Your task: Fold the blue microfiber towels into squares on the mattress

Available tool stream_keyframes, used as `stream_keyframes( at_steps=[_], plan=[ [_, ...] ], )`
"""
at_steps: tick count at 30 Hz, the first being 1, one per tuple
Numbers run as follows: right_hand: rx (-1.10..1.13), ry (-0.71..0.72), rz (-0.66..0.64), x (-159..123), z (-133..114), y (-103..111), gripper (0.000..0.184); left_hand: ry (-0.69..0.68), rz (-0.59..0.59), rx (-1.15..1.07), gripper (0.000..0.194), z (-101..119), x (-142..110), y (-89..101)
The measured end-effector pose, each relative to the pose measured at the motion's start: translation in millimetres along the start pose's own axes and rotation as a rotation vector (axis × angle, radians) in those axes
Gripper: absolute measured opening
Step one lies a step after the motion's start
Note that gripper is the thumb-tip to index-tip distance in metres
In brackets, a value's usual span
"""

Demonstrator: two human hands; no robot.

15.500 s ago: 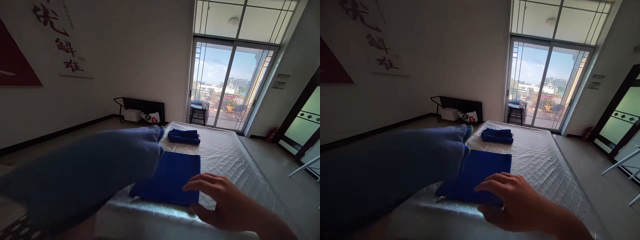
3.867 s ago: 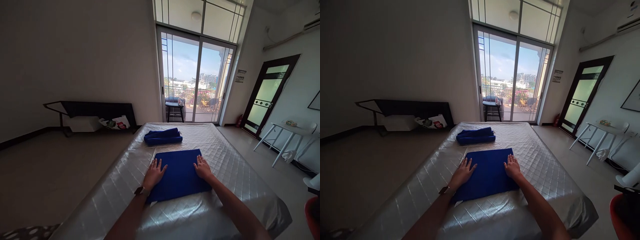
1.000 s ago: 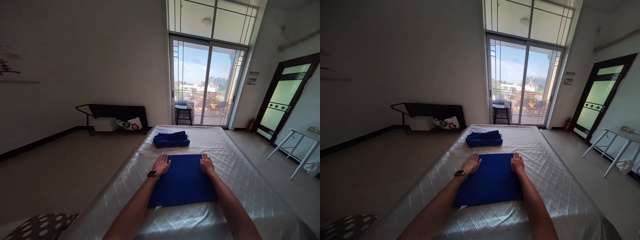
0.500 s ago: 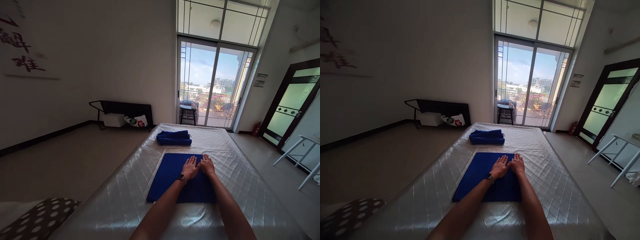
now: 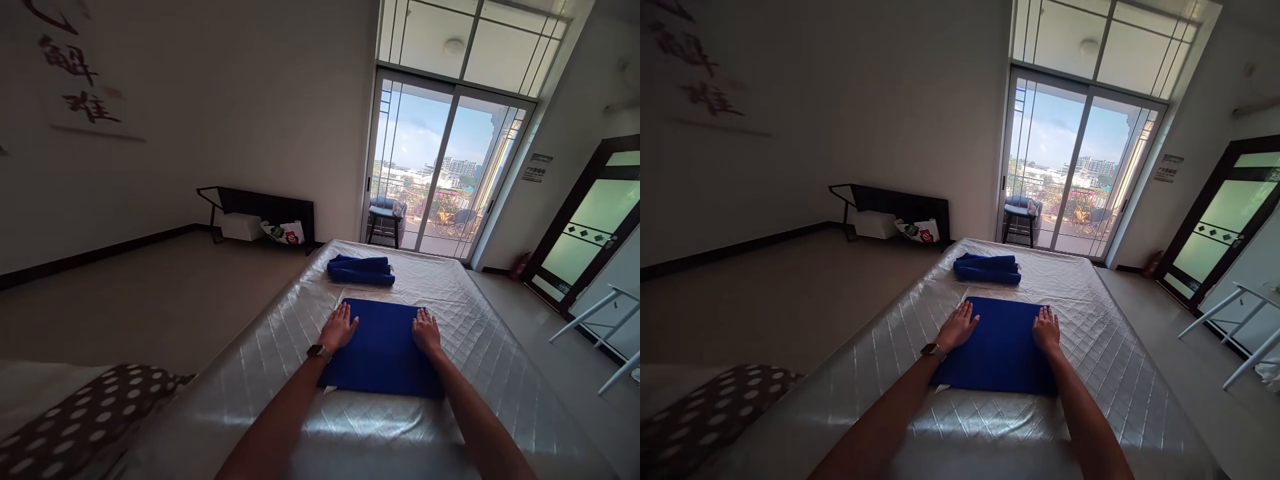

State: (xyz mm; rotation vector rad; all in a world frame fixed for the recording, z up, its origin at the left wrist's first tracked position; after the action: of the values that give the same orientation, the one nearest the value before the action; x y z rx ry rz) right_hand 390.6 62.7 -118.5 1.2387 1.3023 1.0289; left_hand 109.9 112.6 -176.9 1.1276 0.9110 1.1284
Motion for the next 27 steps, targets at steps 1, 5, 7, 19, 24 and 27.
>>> stream_keyframes(
  at_steps=[1, 5, 7, 19, 24, 27],
  plan=[
    [-0.005, -0.001, 0.0, -7.4, 0.8, -2.6, 0.058, -0.001, 0.0, -0.001, 0.072, 0.5, 1.3, -0.5],
    [-0.007, 0.013, -0.029, -34.2, 7.7, -18.6, 0.061, -0.003, 0.015, -0.012, 0.071, -0.1, 4.3, -3.0],
    [0.019, 0.005, -0.046, -41.6, 10.7, -24.0, 0.062, 0.002, 0.019, -0.017, 0.071, -0.9, 4.5, -4.4],
    [0.11, -0.005, -0.069, -47.6, 6.2, -22.4, 0.065, -0.012, -0.011, 0.005, 0.071, -5.7, 2.9, 10.4],
    [0.136, -0.003, -0.06, -44.0, 6.5, -28.0, 0.065, -0.206, -0.012, 0.042, 0.065, 49.5, -1.1, 4.7],
    [0.128, 0.003, -0.059, -43.0, 8.0, -29.5, 0.065, -0.368, -0.042, 0.059, 0.06, 112.2, -3.3, -16.4]
  ],
)
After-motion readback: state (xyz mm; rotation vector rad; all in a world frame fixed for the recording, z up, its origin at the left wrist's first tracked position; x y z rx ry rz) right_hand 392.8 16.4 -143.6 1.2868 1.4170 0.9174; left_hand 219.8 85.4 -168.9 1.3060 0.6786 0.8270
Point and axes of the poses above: each hand's wrist, its own x-axis towards the middle knuckle, its own y-axis out of the back of the hand, z = x × y, the point moved 3 cm from there along x, towards the middle knuckle, and after that the axes turned 10 degrees about -z, right-handed, at the moved point
